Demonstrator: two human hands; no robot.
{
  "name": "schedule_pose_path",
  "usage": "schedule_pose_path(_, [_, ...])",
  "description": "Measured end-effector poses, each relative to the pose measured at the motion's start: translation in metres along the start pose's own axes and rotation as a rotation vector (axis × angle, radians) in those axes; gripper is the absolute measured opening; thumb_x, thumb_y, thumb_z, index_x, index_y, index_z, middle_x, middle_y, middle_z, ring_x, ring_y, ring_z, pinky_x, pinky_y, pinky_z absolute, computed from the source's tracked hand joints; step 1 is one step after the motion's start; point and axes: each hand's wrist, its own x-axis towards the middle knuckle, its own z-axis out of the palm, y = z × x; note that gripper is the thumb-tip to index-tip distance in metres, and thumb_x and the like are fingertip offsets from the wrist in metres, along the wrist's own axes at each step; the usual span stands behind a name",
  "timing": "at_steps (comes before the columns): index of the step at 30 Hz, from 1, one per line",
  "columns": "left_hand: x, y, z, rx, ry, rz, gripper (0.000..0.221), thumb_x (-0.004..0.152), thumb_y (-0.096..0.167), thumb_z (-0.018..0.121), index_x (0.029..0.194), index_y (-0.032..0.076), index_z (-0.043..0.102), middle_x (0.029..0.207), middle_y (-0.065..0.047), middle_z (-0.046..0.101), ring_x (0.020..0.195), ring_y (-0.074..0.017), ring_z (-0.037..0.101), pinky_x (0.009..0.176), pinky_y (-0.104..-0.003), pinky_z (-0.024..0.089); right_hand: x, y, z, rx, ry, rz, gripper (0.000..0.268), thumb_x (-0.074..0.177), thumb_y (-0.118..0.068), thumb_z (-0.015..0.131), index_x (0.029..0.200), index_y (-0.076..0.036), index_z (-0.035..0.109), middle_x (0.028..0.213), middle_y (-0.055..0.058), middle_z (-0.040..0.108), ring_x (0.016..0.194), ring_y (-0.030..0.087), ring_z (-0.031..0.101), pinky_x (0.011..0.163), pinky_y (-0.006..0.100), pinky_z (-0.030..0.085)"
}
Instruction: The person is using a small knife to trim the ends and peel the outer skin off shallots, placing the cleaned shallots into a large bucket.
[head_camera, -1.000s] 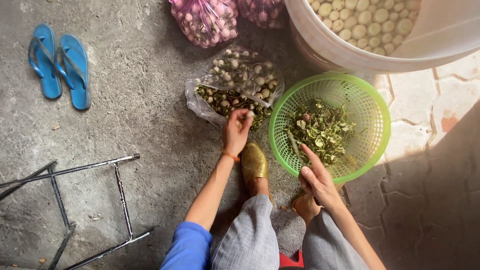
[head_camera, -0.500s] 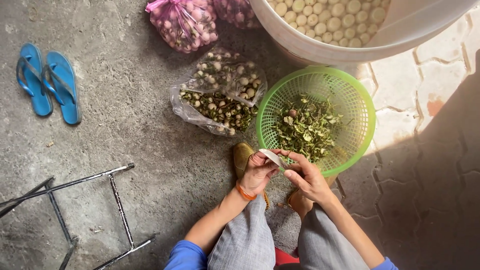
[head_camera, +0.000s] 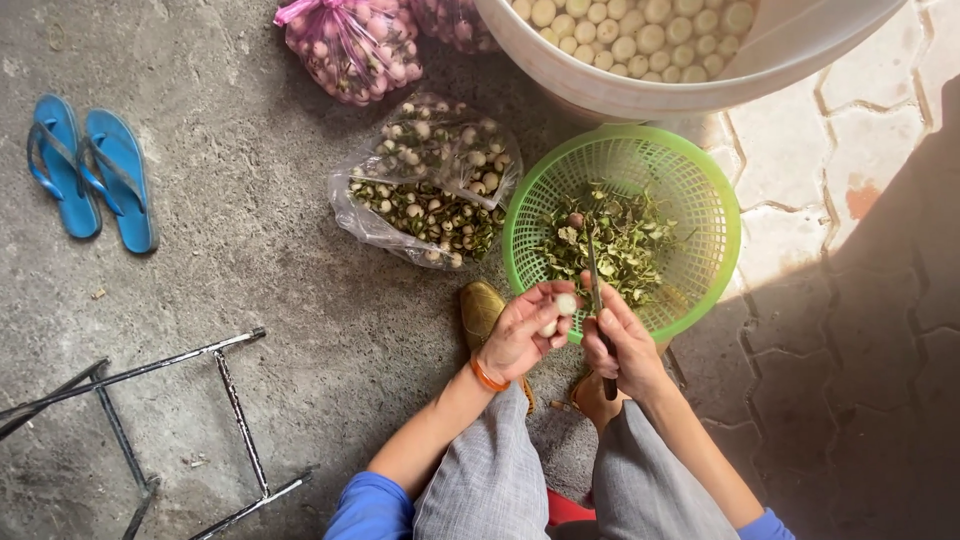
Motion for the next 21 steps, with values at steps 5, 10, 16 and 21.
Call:
schedule_pose_path(5, [0.028, 0.014, -0.062, 0.044, 0.116, 0.034, 0.026, 0.101, 0.017, 0.06, 0.124, 0.005, 0.061, 0.101, -0.017, 0.07, 0.067, -0.0164, 0.066, 0.049, -0.024, 0.051, -0.003, -0.012, 0.003, -0.213, 0.166, 0.062, 0.06, 0.11, -0.023, 0.042, 0.162, -0.009, 0.017, 0.065, 0.004, 0.046, 0.04, 0.001, 0.037, 0.027, 0.013, 0.034])
schedule_pose_path(10, [0.06, 0.103, -0.123, 1.528, 0.599, 0.682, 0.016, 0.095, 0.019, 0.074, 0.108, 0.01, 0.074, 0.088, -0.01, 0.067, 0.078, -0.029, 0.069, 0.068, -0.038, 0.053, -0.004, -0.003, -0.015, -0.25, 0.275, 0.073, 0.054, 0.108, -0.026, 0.045, 0.159, -0.012, 0.033, 0.063, 0.006, 0.045, 0.039, 0.004, 0.035, 0.023, 0.019, 0.033])
schedule_pose_path(16, [0.096, 0.157, -0.106, 2.08, 0.648, 0.763, 0.019, 0.099, 0.024, 0.069, 0.101, 0.005, 0.067, 0.101, -0.007, 0.053, 0.098, -0.0277, 0.063, 0.067, -0.039, 0.063, 0.003, -0.006, 0.003, -0.353, 0.314, 0.08, 0.061, 0.109, -0.027, 0.045, 0.163, -0.013, 0.021, 0.068, 0.005, 0.046, 0.044, 0.003, 0.035, 0.03, 0.017, 0.031])
schedule_pose_path(21, [0.102, 0.162, -0.098, 2.025, 0.619, 0.587, 0.025, 0.101, 0.019, 0.066, 0.118, 0.001, 0.063, 0.119, -0.017, 0.06, 0.116, -0.0356, 0.061, 0.087, -0.052, 0.061, 0.008, -0.008, 0.01, -0.457, 0.325, 0.061, 0.07, 0.109, -0.024, 0.043, 0.167, -0.018, 0.004, 0.073, 0.008, 0.05, 0.048, 0.005, 0.037, 0.033, 0.017, 0.033])
